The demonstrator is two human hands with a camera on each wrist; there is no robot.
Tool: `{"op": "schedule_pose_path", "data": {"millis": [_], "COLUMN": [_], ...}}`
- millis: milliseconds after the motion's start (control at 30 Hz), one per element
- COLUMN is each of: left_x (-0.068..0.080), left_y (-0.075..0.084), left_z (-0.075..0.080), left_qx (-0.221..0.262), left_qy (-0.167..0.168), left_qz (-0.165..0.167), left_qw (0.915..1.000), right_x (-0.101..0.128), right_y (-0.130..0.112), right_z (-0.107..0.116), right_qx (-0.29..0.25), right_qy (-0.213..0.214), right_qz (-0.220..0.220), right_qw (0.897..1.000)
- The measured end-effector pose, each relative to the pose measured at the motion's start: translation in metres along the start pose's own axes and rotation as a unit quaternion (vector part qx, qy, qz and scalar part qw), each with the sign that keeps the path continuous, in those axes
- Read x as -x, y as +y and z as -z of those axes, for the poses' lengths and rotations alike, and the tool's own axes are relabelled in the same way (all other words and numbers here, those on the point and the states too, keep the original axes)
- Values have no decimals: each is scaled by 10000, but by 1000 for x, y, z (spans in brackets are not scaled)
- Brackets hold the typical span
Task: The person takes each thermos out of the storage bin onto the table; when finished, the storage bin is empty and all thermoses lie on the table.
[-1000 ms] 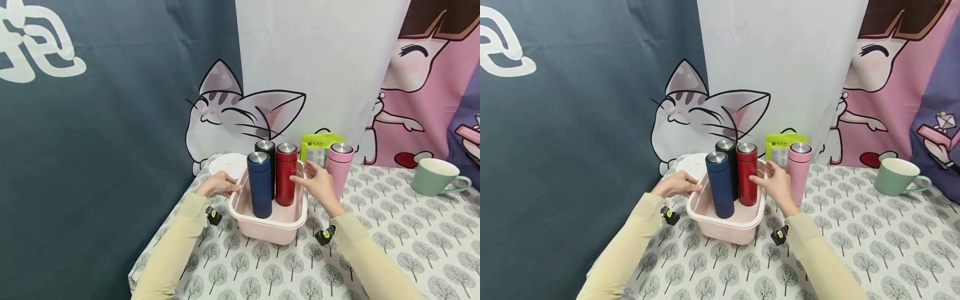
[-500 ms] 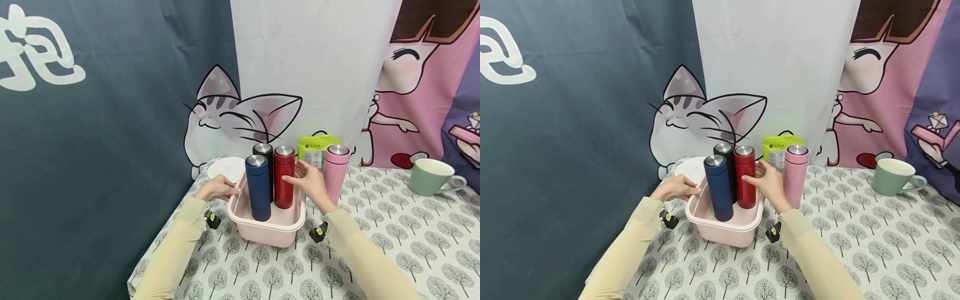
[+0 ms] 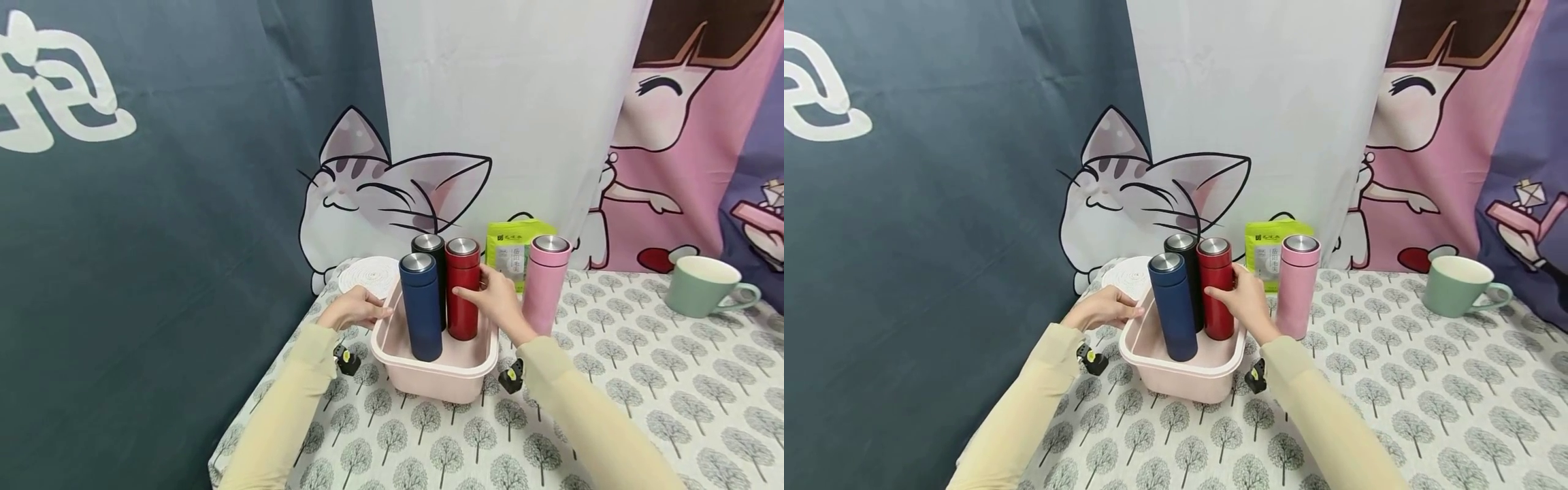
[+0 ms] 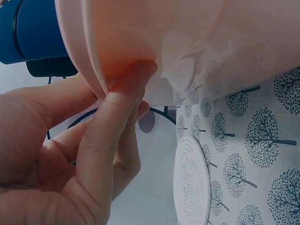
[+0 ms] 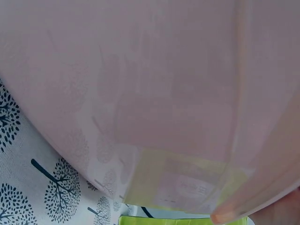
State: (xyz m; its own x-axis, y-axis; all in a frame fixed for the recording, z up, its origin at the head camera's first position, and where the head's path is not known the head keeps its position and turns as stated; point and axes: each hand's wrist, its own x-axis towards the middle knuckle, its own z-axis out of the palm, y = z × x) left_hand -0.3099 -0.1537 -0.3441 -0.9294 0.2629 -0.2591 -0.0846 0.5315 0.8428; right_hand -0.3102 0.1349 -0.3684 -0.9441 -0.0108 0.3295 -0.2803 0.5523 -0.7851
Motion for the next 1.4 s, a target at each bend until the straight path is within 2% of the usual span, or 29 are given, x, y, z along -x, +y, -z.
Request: {"op": "schedule_pose_path", "data": {"millis": [300,700,933,1100,1400], "left_x": [2,3,2,3,1], "left_y": [-6,-5,-1,0,-3], "left_z": [-2,-4,-5,-4,0], "left_qx": [37,-48,25,-29,-55], "left_qy": [-30,-7,-24,-22,2], "left_qz": [-98,-98,-141,-143,-154], "left_qw": [9999,9999,9999,9999,9999], "right_x": [6,16,19,19,24], "right_y": [2,5,-3,-11,-27], "right_z": [-4,-2,9,17,34], "right_qx": [-230,-336,-61,-214,-546], "right_qy": [164,448,637,798,1084], "right_qz": [-36,178,369,440,950], "right_qw": [9996,9983,9973,9956,9880]}}
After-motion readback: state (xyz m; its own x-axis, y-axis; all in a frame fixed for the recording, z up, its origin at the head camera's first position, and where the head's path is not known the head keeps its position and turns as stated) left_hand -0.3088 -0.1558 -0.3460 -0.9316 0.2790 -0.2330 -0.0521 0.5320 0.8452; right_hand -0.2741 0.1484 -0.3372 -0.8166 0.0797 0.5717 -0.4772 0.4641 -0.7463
